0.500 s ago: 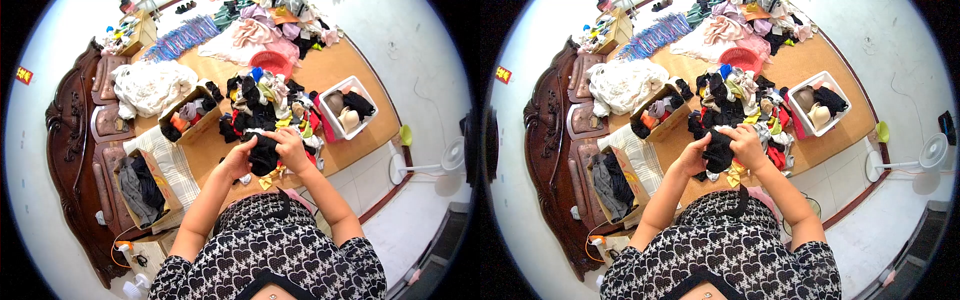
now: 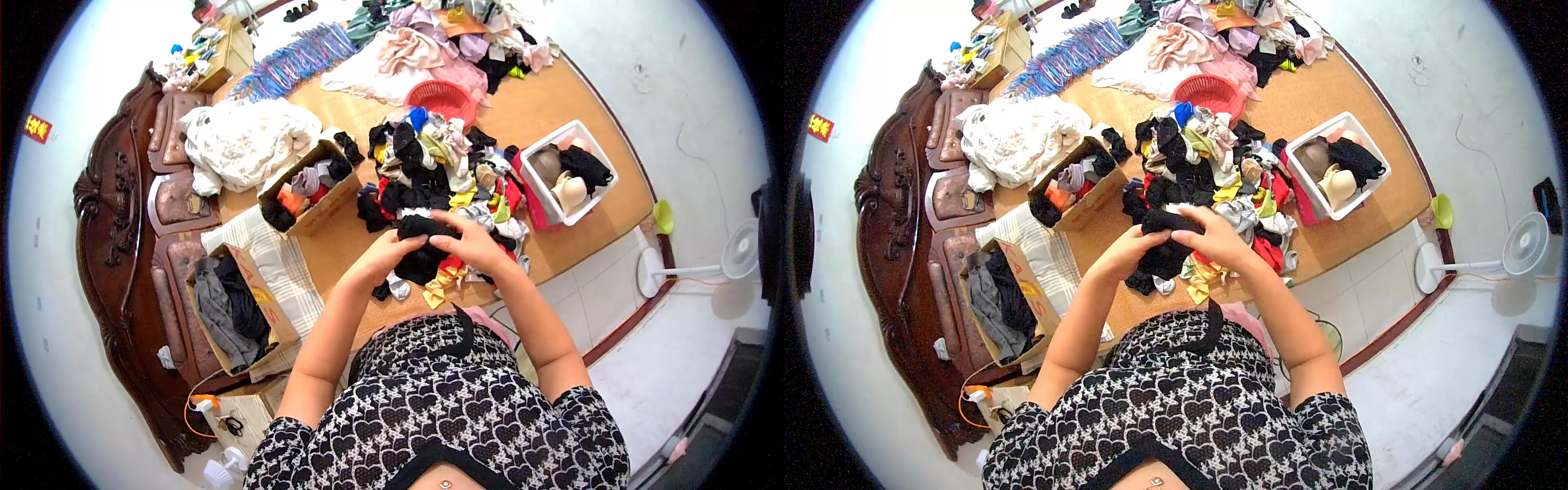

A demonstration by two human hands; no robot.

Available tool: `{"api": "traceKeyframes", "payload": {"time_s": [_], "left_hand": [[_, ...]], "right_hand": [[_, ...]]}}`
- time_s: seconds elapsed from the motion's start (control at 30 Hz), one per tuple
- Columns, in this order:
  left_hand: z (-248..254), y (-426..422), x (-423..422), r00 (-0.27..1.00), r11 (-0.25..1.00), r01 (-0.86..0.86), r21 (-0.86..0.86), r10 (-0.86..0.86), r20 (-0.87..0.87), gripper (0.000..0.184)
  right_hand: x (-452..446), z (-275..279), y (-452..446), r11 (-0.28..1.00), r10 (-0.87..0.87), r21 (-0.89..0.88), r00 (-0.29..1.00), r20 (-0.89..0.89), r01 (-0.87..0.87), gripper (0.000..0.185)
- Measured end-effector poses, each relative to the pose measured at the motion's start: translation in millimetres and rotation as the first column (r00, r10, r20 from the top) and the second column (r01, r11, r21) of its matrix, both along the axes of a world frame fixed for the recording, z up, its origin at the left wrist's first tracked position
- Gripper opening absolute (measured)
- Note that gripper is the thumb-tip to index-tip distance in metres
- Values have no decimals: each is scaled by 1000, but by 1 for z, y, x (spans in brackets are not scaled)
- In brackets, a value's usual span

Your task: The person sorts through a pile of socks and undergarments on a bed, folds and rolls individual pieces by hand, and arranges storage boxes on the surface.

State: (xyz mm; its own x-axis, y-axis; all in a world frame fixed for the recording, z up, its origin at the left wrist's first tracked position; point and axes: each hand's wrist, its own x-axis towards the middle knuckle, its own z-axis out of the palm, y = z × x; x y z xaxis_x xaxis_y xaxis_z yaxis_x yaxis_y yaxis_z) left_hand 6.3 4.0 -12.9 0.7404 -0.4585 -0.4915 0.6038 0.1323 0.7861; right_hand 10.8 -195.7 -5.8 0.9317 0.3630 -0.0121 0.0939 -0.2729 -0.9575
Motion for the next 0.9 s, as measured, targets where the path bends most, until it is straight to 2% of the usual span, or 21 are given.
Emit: {"api": "traceKeyframes", "payload": {"time_s": [0.03,0.07,0.1,0.17,0.2,0.27,0.4,0.47,0.53,0.6,0.67,0.7,0.73,0.8,0.83,0.87,0.9], "left_hand": [[1,-1,0,1000,1000,-9,2,9,5,29],[1,-2,1,1000,1000,-19,2,19,9,30],[-1,-4,2,1000,1000,-20,2,20,10,30],[-8,-3,3,983,971,-159,-179,138,-124,31],[-8,-1,4,975,949,-180,-257,139,-172,33],[-7,-4,2,926,872,-326,-365,216,-311,35],[-8,1,-4,944,843,-301,-446,198,-262,32],[-7,-7,-10,949,892,-314,-324,309,-69,25],[-4,-12,-15,942,902,-333,-276,334,-46,21],[-14,-16,-16,940,942,-324,-86,331,88,18],[-15,-20,-18,937,945,-325,-35,327,120,16],[-14,-22,-19,916,930,-367,14,359,178,15],[-14,-23,-20,892,910,-410,61,386,237,14],[-17,-22,-19,872,890,-440,122,391,296,14],[-18,-21,-18,850,863,-472,181,391,352,13],[-19,-20,-19,851,864,-471,181,390,351,13],[-15,-19,-19,807,844,-482,236,322,495,14]], "right_hand": [[-1,2,1,992,83,112,977,-196,-62,39],[-1,-3,2,992,82,112,977,-194,-61,39],[0,-6,5,997,-6,70,990,-144,16,35],[1,-13,9,981,-193,3,981,17,193,30],[-1,-1,12,963,-265,-23,962,68,267,29],[1,-6,14,937,-343,-9,928,147,348,26],[1,-23,18,884,-450,-50,874,181,465,25],[1,-35,17,838,-520,-58,827,216,542,29],[-3,-31,22,848,-514,-37,838,185,528,32],[-9,-26,29,855,-510,-13,846,156,518,35],[-15,-20,34,879,-446,-64,861,243,473,40],[-20,-8,34,906,-377,-136,911,167,400,41],[-21,-12,36,906,-378,-136,911,167,401,41],[-21,-21,40,942,-291,-83,915,279,325,47],[-23,-22,40,958,-236,-107,943,235,267,59],[-24,-23,40,957,-237,-108,943,234,268,59],[-24,-21,40,958,-226,-132,952,207,256,64]]}}
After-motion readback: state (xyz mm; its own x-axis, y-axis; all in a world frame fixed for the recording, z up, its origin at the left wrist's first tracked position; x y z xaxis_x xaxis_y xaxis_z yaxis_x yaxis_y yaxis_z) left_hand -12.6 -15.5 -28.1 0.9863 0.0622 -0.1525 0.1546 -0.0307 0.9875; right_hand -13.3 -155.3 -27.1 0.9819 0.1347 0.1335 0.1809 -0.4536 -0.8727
